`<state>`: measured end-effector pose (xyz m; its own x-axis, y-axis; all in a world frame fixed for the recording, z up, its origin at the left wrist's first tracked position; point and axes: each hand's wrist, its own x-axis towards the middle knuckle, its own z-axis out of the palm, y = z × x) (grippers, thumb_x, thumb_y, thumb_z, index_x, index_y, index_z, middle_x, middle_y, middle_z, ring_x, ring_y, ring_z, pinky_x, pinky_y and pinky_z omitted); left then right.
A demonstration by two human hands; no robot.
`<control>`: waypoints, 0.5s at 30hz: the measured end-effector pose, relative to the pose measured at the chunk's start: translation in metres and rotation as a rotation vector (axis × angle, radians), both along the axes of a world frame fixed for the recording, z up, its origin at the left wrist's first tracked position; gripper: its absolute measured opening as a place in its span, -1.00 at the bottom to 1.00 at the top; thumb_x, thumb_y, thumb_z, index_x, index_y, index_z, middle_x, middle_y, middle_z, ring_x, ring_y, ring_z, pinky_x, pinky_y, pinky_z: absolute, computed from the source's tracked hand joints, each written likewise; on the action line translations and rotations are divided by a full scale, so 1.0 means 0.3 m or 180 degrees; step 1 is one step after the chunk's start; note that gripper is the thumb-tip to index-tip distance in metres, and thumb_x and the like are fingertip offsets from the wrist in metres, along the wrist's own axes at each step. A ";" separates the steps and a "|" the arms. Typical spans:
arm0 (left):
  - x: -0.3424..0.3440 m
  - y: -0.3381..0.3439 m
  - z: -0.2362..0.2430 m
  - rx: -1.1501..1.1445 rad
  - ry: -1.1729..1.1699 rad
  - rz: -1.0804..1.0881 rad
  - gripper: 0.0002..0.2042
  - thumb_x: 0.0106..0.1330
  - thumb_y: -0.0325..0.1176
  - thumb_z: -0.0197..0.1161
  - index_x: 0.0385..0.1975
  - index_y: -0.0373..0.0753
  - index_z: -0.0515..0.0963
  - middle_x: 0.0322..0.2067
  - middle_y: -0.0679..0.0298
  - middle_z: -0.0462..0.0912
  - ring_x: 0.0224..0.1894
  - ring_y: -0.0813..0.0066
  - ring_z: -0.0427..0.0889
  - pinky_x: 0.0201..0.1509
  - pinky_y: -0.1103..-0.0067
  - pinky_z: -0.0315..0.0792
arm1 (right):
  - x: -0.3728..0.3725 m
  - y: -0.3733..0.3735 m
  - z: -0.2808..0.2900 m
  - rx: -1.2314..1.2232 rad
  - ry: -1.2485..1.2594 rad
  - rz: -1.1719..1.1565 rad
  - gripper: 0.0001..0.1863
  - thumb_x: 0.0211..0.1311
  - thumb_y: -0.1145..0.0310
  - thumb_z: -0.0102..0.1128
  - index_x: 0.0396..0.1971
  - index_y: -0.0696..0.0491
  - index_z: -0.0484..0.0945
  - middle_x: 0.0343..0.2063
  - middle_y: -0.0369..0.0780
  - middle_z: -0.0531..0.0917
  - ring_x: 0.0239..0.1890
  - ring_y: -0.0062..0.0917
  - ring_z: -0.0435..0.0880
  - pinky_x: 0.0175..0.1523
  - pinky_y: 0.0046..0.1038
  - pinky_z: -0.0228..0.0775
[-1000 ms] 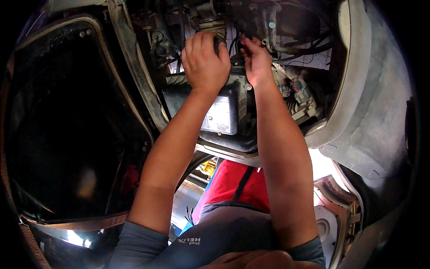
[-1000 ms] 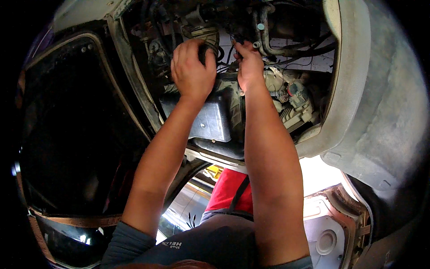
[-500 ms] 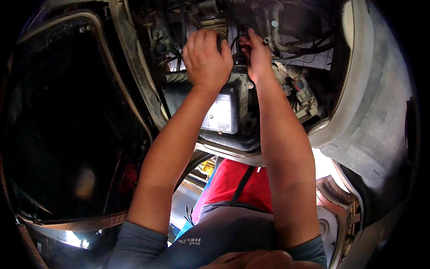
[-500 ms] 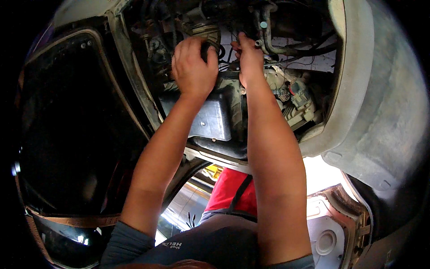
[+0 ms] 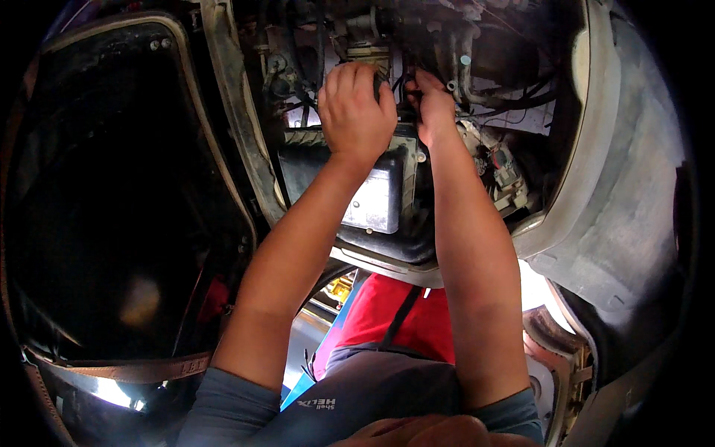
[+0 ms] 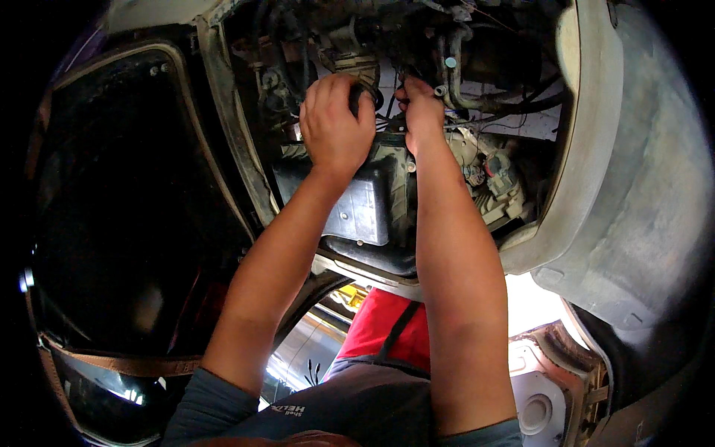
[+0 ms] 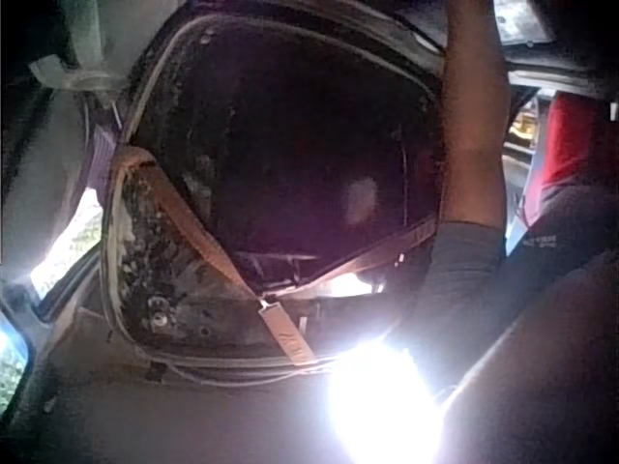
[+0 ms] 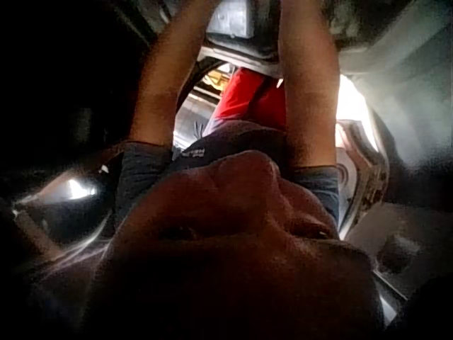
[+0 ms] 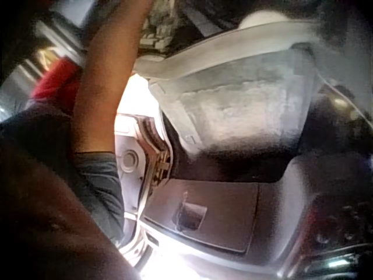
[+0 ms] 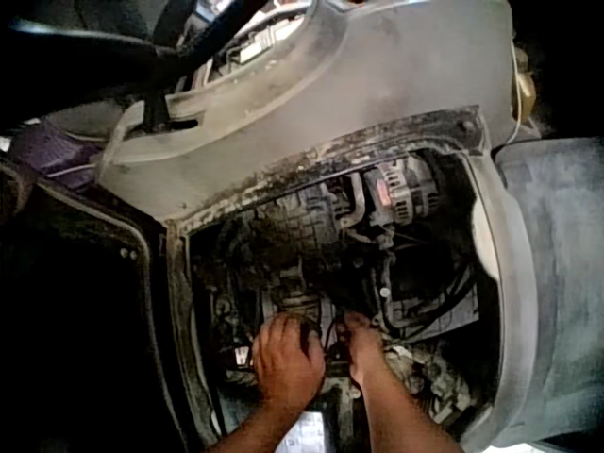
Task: The person lifts the front car seat to access the engine compartment and manipulates various wires and components within the engine bay. The person continues to adjust and connect wires by hand while working under the dashboard area.
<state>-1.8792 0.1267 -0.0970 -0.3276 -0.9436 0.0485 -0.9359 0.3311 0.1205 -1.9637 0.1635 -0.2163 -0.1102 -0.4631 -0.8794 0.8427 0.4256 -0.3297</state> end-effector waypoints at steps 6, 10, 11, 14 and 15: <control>-0.003 0.001 -0.002 0.0012 0.0015 0.0006 -0.77 0.18 -0.28 0.24 -0.19 -0.20 0.57 -0.09 0.19 0.61 0.07 0.15 0.51 0.17 0.31 0.35 | 0.008 0.011 -0.038 -0.0177 0.0048 0.0112 -0.72 0.39 0.30 0.12 0.01 0.10 0.56 -0.40 -0.31 0.63 -0.33 -0.58 0.49 -0.11 -0.49 0.30; 0.001 0.005 -0.004 0.0015 0.0027 0.0042 -0.75 0.18 -0.27 0.25 -0.19 -0.22 0.57 -0.08 0.17 0.61 0.08 0.13 0.51 0.17 0.29 0.35 | 0.025 -0.002 0.008 0.0026 0.0659 0.0041 -0.62 0.35 0.30 0.14 0.08 0.17 0.52 -0.38 -0.28 0.65 -0.29 -0.56 0.56 -0.09 -0.47 0.36; 0.002 0.007 -0.006 0.0018 0.0015 0.0056 -0.75 0.18 -0.27 0.25 -0.19 -0.23 0.57 -0.08 0.17 0.61 0.08 0.13 0.51 0.17 0.29 0.35 | 0.027 -0.009 0.021 0.0094 0.0973 0.0209 -0.58 0.33 0.29 0.15 0.10 0.18 0.50 -0.34 -0.25 0.66 -0.27 -0.55 0.58 -0.09 -0.46 0.37; 0.016 0.005 -0.010 -0.0108 0.0098 0.0011 -0.73 0.17 -0.27 0.26 -0.18 -0.25 0.57 -0.06 0.15 0.60 0.09 0.12 0.50 0.17 0.28 0.35 | 0.009 -0.039 0.179 0.0114 0.1214 0.0531 -0.39 0.21 0.25 0.20 0.22 0.23 0.40 -0.10 -0.04 0.68 -0.07 -0.33 0.66 0.02 -0.37 0.43; 0.013 0.004 -0.012 -0.0151 0.0059 0.0012 -0.73 0.17 -0.27 0.27 -0.17 -0.25 0.58 -0.06 0.15 0.60 0.10 0.12 0.50 0.17 0.28 0.35 | -0.002 -0.051 0.199 0.0073 0.1421 0.0752 -0.36 0.20 0.24 0.22 0.24 0.23 0.39 -0.03 -0.03 0.65 0.00 -0.31 0.63 0.09 -0.38 0.39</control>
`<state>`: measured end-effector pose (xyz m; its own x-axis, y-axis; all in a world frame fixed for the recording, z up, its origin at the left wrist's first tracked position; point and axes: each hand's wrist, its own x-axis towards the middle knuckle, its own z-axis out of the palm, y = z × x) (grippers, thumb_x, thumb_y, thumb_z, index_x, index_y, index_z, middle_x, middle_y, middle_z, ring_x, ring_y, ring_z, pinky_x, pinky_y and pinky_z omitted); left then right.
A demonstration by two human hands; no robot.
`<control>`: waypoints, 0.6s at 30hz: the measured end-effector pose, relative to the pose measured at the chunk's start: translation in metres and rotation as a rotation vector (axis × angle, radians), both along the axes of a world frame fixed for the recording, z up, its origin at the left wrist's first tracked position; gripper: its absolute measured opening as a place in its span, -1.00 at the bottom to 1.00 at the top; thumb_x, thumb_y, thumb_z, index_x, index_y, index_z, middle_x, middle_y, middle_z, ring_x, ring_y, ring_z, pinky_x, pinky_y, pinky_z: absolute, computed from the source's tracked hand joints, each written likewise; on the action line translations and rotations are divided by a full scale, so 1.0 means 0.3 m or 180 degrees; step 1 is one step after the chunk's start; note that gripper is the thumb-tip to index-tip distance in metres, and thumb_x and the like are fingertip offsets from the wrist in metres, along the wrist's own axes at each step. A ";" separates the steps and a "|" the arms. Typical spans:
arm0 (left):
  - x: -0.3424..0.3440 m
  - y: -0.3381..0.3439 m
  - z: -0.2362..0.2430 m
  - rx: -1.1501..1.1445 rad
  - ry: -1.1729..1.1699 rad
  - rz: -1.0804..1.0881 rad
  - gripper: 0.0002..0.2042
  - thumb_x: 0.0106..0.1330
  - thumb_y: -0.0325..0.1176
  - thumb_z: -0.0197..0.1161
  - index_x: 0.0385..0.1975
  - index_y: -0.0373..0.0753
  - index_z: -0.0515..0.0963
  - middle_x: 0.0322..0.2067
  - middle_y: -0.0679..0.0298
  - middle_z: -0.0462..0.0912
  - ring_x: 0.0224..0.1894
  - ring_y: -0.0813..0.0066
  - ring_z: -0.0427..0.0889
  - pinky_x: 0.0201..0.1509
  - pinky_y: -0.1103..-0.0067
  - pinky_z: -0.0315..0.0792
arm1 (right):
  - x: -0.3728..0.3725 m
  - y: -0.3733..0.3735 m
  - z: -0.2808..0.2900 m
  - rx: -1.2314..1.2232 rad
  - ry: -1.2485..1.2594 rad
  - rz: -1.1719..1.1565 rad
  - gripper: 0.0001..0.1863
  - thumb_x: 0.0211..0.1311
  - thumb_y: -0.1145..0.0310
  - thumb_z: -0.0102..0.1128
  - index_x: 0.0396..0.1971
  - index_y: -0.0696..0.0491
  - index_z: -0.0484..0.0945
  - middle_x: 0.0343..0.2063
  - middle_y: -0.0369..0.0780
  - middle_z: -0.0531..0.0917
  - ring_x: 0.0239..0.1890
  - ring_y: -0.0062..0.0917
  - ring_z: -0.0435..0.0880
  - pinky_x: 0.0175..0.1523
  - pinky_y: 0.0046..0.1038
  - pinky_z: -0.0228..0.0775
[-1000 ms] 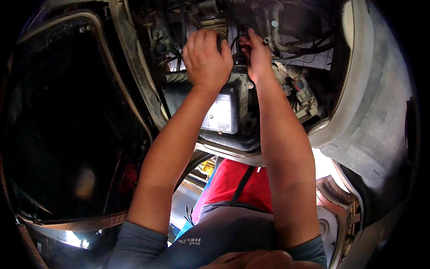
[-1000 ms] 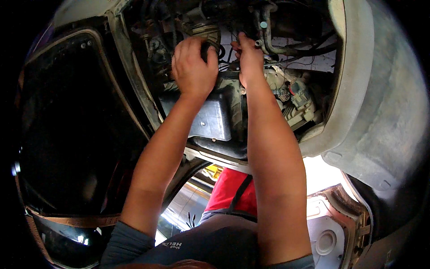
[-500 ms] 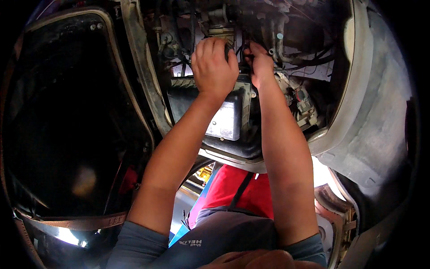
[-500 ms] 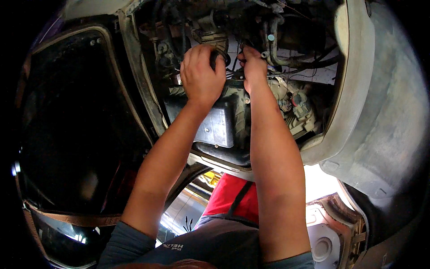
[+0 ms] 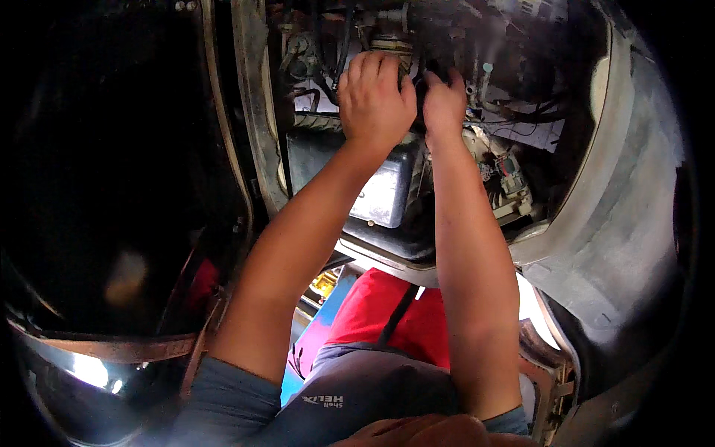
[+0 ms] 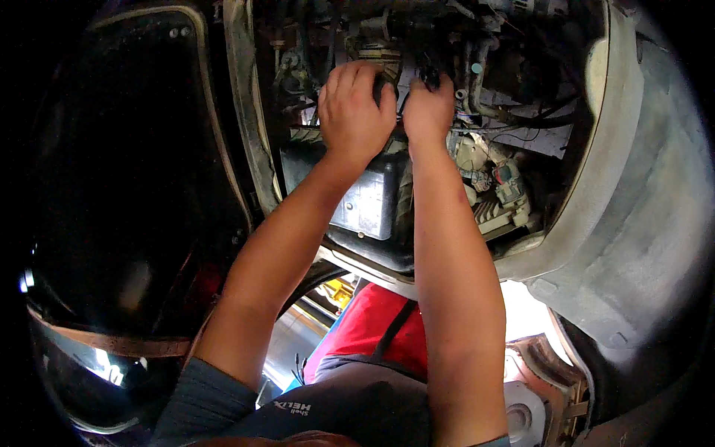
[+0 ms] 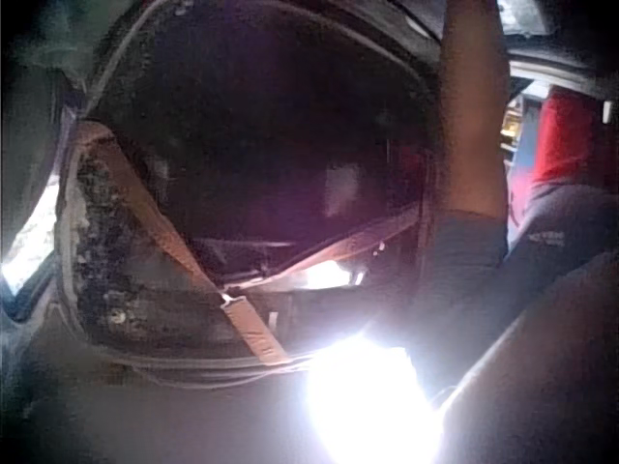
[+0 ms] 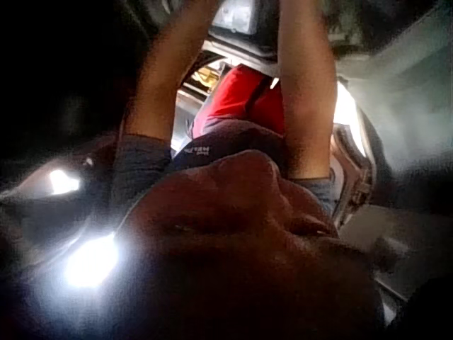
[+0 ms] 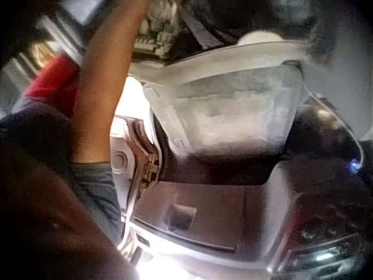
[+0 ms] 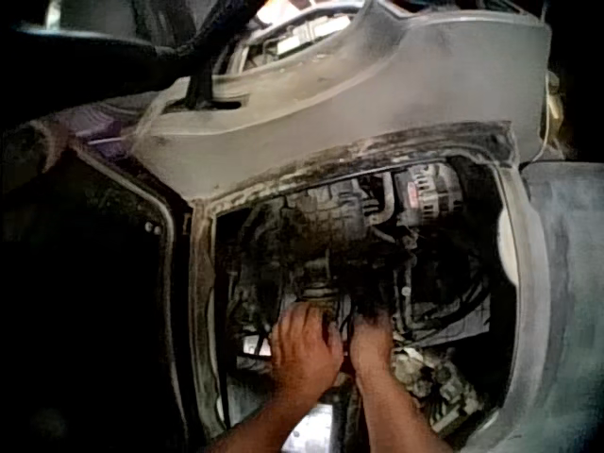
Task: The person lifts the front car seat to access the engine compartment and manipulates various wires and components within the engine bay. The person continues to adjust and connect wires by hand while working under the dashboard area.
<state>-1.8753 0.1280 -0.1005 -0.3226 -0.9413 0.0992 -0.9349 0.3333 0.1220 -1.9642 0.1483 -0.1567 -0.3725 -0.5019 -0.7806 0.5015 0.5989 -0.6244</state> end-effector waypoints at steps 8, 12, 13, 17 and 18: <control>0.004 0.010 -0.018 -0.0105 -0.0101 -0.0031 -0.73 0.17 -0.24 0.27 -0.20 -0.24 0.60 -0.06 0.16 0.63 0.11 0.13 0.50 0.17 0.28 0.36 | -0.205 0.065 0.252 -0.1084 0.1818 0.2098 -0.53 0.19 0.24 0.17 0.07 0.16 0.55 0.06 0.05 0.61 0.12 -0.01 0.55 0.23 -0.21 0.38; 0.015 0.020 -0.017 -0.0024 -0.0068 0.0061 -0.74 0.18 -0.23 0.26 -0.21 -0.23 0.62 -0.07 0.17 0.64 0.11 0.16 0.51 0.19 0.28 0.36 | -0.412 0.177 0.458 -0.1790 0.3803 0.2654 -0.67 0.20 0.33 0.23 -0.05 0.09 0.62 -0.01 -0.11 0.64 0.09 -0.16 0.55 0.23 -0.20 0.33; 0.020 0.023 -0.017 -0.0006 -0.0010 0.0051 -0.74 0.18 -0.23 0.26 -0.21 -0.23 0.62 -0.07 0.18 0.64 0.10 0.16 0.52 0.19 0.28 0.36 | -0.452 0.206 0.476 -0.1675 0.4253 0.2692 -0.70 0.18 0.35 0.25 -0.08 0.07 0.62 -0.03 -0.17 0.64 0.12 -0.23 0.53 0.27 -0.22 0.27; 0.030 0.029 0.004 -0.0187 0.0063 0.0010 -0.72 0.19 -0.20 0.25 -0.20 -0.23 0.64 -0.07 0.18 0.66 0.10 0.15 0.53 0.20 0.28 0.36 | -0.556 0.333 0.425 -0.1827 0.4993 0.3287 -0.72 0.18 0.34 0.24 -0.10 0.03 0.62 -0.02 -0.22 0.62 0.16 -0.32 0.50 0.41 -0.19 0.13; 0.013 0.027 0.003 -0.0168 0.0101 -0.0029 -0.72 0.19 -0.20 0.25 -0.20 -0.23 0.64 -0.07 0.18 0.66 0.10 0.15 0.54 0.20 0.28 0.36 | -0.569 0.353 0.418 -0.1907 0.5116 0.3376 -0.74 0.18 0.33 0.24 -0.12 0.03 0.63 -0.02 -0.23 0.61 0.16 -0.33 0.50 0.43 -0.19 0.11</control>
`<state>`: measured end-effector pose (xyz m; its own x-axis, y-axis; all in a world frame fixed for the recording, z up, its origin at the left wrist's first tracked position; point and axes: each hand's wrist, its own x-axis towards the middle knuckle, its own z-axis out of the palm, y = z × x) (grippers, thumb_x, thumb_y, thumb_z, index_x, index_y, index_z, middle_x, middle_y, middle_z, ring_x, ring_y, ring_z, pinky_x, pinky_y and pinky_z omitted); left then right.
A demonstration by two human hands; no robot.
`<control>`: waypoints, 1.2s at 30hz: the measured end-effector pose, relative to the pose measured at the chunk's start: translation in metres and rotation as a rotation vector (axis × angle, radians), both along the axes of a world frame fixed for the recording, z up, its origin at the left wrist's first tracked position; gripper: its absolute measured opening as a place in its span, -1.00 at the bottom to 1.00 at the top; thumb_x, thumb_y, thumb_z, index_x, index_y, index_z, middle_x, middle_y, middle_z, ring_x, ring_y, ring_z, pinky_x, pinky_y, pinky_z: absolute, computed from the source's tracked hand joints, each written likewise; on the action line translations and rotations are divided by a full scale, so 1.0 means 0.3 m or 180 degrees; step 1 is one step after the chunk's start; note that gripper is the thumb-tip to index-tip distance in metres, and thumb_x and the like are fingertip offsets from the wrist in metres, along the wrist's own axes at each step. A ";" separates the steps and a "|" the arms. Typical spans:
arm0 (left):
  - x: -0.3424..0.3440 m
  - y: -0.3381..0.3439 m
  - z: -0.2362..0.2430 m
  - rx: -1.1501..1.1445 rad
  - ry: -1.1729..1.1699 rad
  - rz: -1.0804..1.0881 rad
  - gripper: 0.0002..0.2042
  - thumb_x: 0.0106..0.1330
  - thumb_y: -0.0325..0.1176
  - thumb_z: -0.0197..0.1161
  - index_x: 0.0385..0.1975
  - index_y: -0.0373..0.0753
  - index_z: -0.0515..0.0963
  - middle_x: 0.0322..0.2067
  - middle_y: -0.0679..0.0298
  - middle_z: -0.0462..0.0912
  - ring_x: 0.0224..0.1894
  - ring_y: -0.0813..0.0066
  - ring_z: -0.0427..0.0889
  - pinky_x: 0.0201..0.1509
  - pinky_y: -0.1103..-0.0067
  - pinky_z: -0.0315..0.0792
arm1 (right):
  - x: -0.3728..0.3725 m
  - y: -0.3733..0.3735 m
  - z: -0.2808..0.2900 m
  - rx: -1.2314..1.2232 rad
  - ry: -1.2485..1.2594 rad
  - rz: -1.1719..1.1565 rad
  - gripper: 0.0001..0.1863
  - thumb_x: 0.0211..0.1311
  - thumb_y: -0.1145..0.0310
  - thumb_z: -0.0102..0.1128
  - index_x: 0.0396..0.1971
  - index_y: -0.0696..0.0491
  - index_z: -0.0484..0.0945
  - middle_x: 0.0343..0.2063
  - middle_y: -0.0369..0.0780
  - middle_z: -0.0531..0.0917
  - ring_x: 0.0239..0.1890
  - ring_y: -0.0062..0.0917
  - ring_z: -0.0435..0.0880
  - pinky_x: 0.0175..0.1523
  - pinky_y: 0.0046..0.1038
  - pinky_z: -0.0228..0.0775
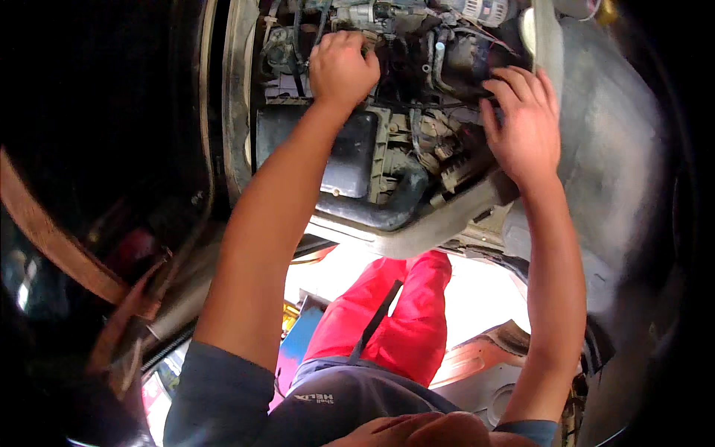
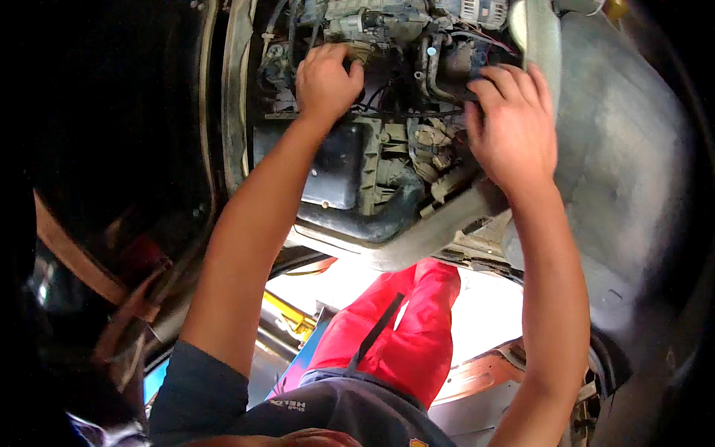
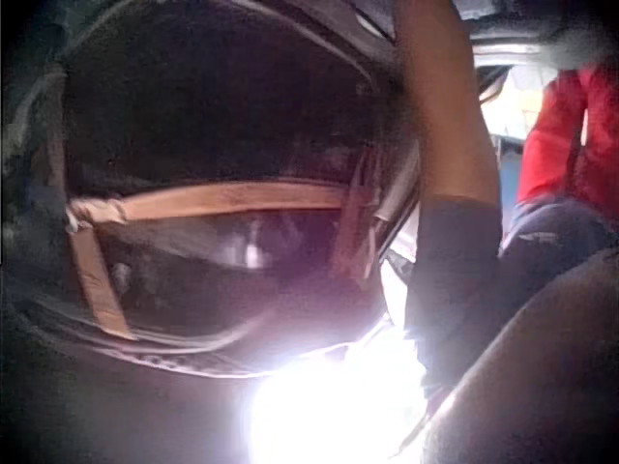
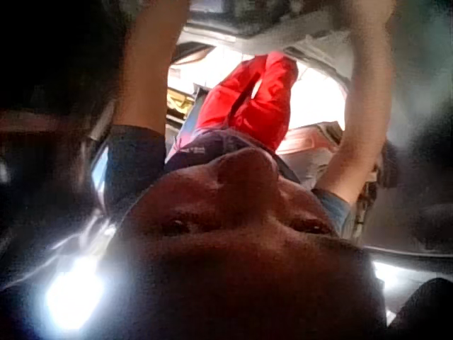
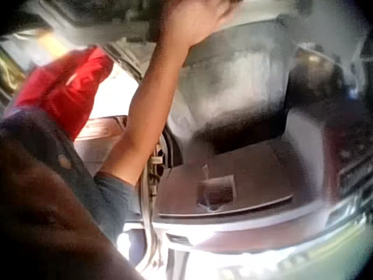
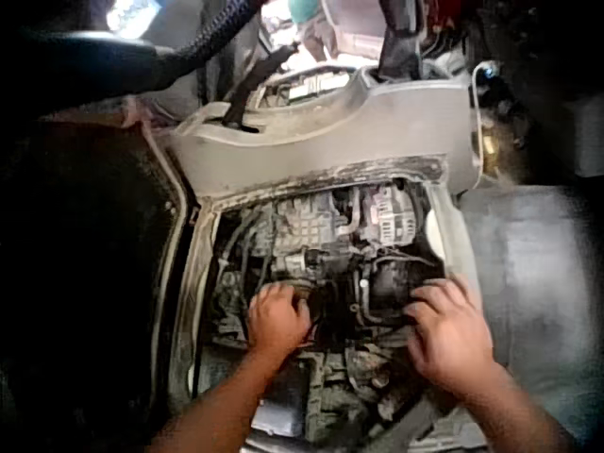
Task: The person lifts the front car seat to access the engine compartment and manipulates various wires and components within the engine bay. The person continues to adjust and connect wires by hand while working under the dashboard area.
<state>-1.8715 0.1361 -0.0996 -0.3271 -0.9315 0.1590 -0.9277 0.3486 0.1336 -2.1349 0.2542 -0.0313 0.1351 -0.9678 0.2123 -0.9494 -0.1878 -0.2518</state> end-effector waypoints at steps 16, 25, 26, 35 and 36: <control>0.041 0.919 0.211 -0.0005 0.1082 -0.0410 -0.70 0.21 -0.21 0.33 -0.16 -0.27 0.63 -0.14 0.11 0.65 0.00 0.11 0.59 0.08 0.31 0.43 | -0.002 -0.003 -0.074 -0.0784 0.0011 -0.0134 -0.78 0.15 0.24 0.20 -0.41 0.07 0.70 -0.30 -0.20 0.71 -0.09 -0.30 0.62 0.22 -0.27 0.32; 0.054 0.930 0.160 -0.0476 0.1234 -0.0584 -0.76 0.16 -0.19 0.37 -0.39 -0.26 0.68 -0.23 0.21 0.65 -0.07 0.15 0.61 -0.01 0.32 0.48 | -0.014 -0.017 -0.086 -0.0335 -0.0079 -0.0140 -0.72 0.24 0.15 0.20 -0.27 0.04 0.69 -0.23 -0.06 0.70 -0.11 -0.14 0.65 0.06 -0.25 0.46; 0.055 0.929 0.149 -0.0550 0.1293 -0.0601 -0.77 0.15 -0.20 0.38 -0.43 -0.26 0.68 -0.25 0.22 0.66 -0.07 0.16 0.62 -0.01 0.33 0.49 | -0.015 -0.016 -0.095 -0.0325 -0.0094 -0.0210 -0.71 0.24 0.14 0.20 -0.25 0.03 0.69 -0.22 -0.06 0.70 -0.10 -0.14 0.65 0.06 -0.25 0.46; 0.087 0.926 0.093 -0.0996 0.1736 -0.0631 -0.79 0.08 -0.23 0.42 -0.53 -0.26 0.66 -0.40 0.30 0.67 -0.15 0.23 0.64 0.03 0.29 0.51 | 0.003 -0.023 -0.122 -0.0126 0.0142 -0.0497 -0.65 0.24 0.04 0.14 -0.17 -0.03 0.68 -0.20 -0.07 0.71 -0.09 -0.09 0.65 0.05 -0.21 0.46; 0.092 0.930 0.089 -0.0995 0.1771 -0.0587 -0.77 0.07 -0.21 0.43 -0.55 -0.26 0.65 -0.40 0.31 0.67 -0.15 0.25 0.64 0.05 0.28 0.51 | 0.016 -0.024 -0.120 -0.0130 0.0124 -0.0471 -0.65 0.23 0.05 0.13 -0.20 -0.03 0.69 -0.22 -0.06 0.71 -0.10 -0.06 0.64 0.06 -0.19 0.46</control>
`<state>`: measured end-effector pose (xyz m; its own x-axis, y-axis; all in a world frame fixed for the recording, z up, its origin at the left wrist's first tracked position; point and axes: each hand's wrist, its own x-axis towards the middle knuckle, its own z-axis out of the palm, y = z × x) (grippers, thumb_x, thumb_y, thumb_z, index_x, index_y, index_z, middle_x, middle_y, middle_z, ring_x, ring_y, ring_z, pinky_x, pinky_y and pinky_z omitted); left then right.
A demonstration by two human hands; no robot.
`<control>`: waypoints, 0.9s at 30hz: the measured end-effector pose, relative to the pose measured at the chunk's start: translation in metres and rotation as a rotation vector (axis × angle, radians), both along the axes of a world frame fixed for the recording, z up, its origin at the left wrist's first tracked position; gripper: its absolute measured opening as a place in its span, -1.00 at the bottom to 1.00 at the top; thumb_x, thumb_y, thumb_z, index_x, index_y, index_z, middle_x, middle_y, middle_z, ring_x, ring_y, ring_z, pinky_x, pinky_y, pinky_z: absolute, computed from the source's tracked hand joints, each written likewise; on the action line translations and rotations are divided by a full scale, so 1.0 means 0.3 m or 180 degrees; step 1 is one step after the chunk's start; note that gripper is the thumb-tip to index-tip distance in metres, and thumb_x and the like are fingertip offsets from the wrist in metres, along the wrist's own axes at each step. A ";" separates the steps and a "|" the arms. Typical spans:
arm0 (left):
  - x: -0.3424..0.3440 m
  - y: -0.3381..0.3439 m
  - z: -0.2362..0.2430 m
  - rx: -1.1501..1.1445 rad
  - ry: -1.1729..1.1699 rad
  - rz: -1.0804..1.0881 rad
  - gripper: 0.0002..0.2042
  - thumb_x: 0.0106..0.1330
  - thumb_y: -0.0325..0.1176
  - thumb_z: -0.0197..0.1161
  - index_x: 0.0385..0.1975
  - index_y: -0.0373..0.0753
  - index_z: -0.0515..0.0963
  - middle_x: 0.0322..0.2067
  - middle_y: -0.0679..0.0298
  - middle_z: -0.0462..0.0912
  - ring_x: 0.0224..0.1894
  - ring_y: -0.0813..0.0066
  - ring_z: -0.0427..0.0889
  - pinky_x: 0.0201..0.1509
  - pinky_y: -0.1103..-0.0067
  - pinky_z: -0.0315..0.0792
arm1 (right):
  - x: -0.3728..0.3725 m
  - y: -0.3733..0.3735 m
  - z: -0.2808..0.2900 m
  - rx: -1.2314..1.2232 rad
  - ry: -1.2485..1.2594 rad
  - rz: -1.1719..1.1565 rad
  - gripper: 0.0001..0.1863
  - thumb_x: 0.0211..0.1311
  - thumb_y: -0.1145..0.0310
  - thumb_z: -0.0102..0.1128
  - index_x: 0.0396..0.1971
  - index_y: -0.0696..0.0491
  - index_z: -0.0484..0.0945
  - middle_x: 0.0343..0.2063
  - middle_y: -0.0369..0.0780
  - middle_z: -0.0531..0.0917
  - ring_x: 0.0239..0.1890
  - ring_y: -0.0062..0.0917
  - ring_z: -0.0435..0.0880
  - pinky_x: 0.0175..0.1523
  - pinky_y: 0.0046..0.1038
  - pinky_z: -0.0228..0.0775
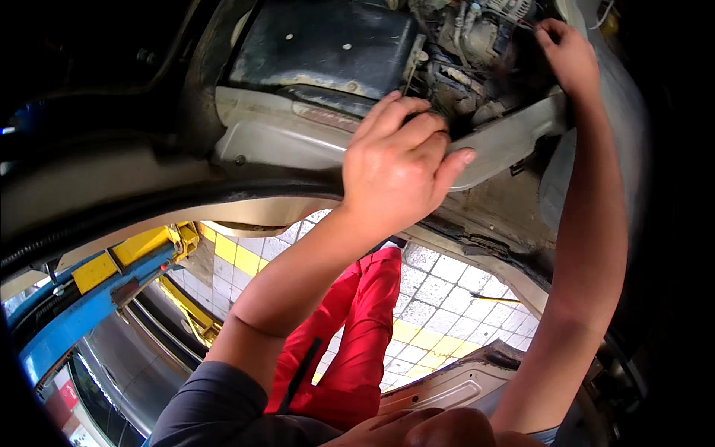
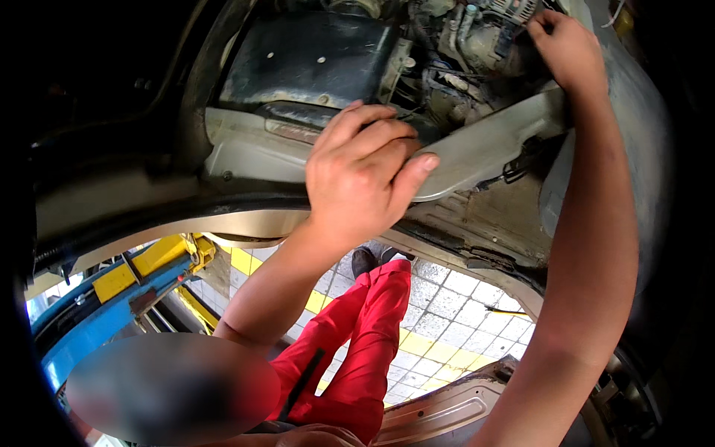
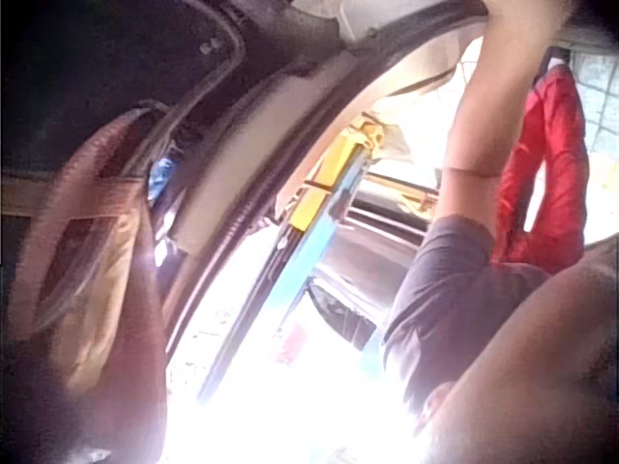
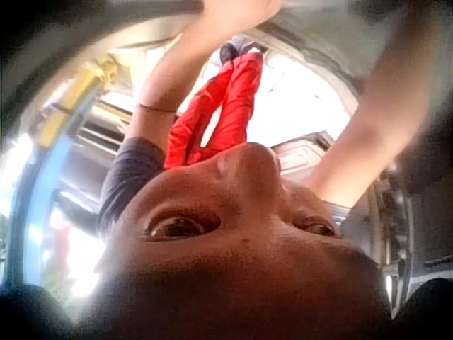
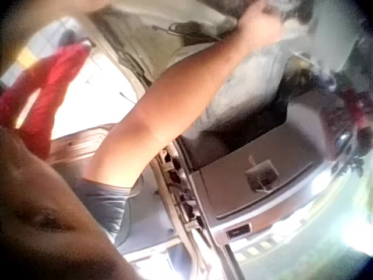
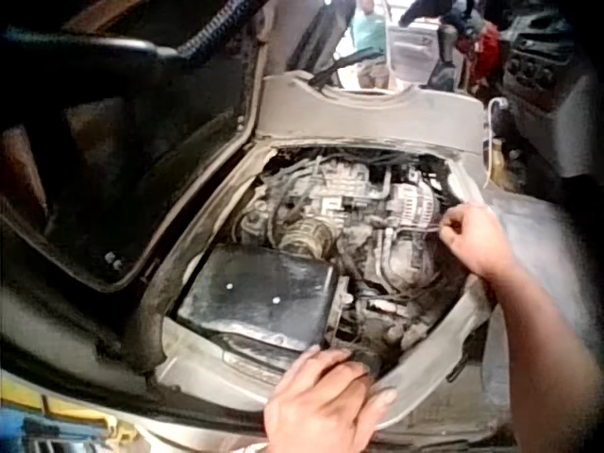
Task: The person lifts the front car seat to access the engine compartment and manipulates various wires and components within the engine bay. The person continues to adjust and connect wires by hand while working under the dashboard area.
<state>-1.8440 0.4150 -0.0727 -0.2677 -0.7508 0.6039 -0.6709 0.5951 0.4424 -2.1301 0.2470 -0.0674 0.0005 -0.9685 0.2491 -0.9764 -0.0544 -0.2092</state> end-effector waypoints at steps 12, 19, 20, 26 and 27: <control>0.008 0.009 0.030 0.0331 -0.0011 -0.0079 -0.78 0.07 -0.20 0.44 -0.50 -0.22 0.66 -0.35 0.37 0.67 -0.14 0.34 0.62 0.16 0.23 0.48 | -0.026 0.011 0.029 -0.0063 0.0252 0.0199 -0.73 0.24 0.13 0.17 -0.26 0.00 0.69 -0.28 -0.06 0.69 -0.12 -0.09 0.63 0.01 -0.19 0.45; -0.011 -0.003 0.049 0.0425 -0.0122 -0.0036 -0.85 0.08 -0.29 0.39 -0.44 -0.21 0.69 -0.31 0.36 0.69 -0.18 0.35 0.64 0.07 0.29 0.51 | -0.029 0.018 0.040 -0.0002 0.0295 0.0236 -0.75 0.24 0.17 0.19 -0.34 0.02 0.70 -0.26 -0.16 0.71 -0.05 -0.24 0.62 0.15 -0.25 0.34; -0.015 -0.002 0.052 0.0464 -0.0132 -0.0004 -0.85 0.08 -0.29 0.39 -0.43 -0.21 0.69 -0.30 0.35 0.70 -0.18 0.35 0.64 0.05 0.30 0.52 | -0.024 0.014 0.044 0.0006 0.0307 0.0214 -0.76 0.24 0.17 0.19 -0.33 0.02 0.71 -0.25 -0.16 0.72 -0.04 -0.26 0.62 0.17 -0.25 0.32; -0.037 -0.014 0.068 0.0559 -0.0209 -0.0004 -0.84 -0.01 -0.38 0.35 -0.41 -0.23 0.68 -0.31 0.31 0.70 -0.25 0.33 0.66 -0.16 0.45 0.52 | 0.000 0.020 0.067 -0.0268 0.0221 0.0182 -0.75 0.18 0.20 0.19 -0.38 0.06 0.72 -0.27 -0.18 0.72 -0.04 -0.28 0.60 0.26 -0.24 0.26; -0.032 -0.016 0.076 0.0603 -0.0252 0.0002 -0.84 -0.01 -0.39 0.34 -0.41 -0.24 0.68 -0.31 0.30 0.70 -0.25 0.32 0.66 -0.14 0.44 0.52 | 0.010 0.014 0.066 -0.0229 0.0191 0.0245 -0.75 0.17 0.21 0.19 -0.39 0.06 0.72 -0.28 -0.19 0.72 -0.05 -0.28 0.60 0.26 -0.24 0.26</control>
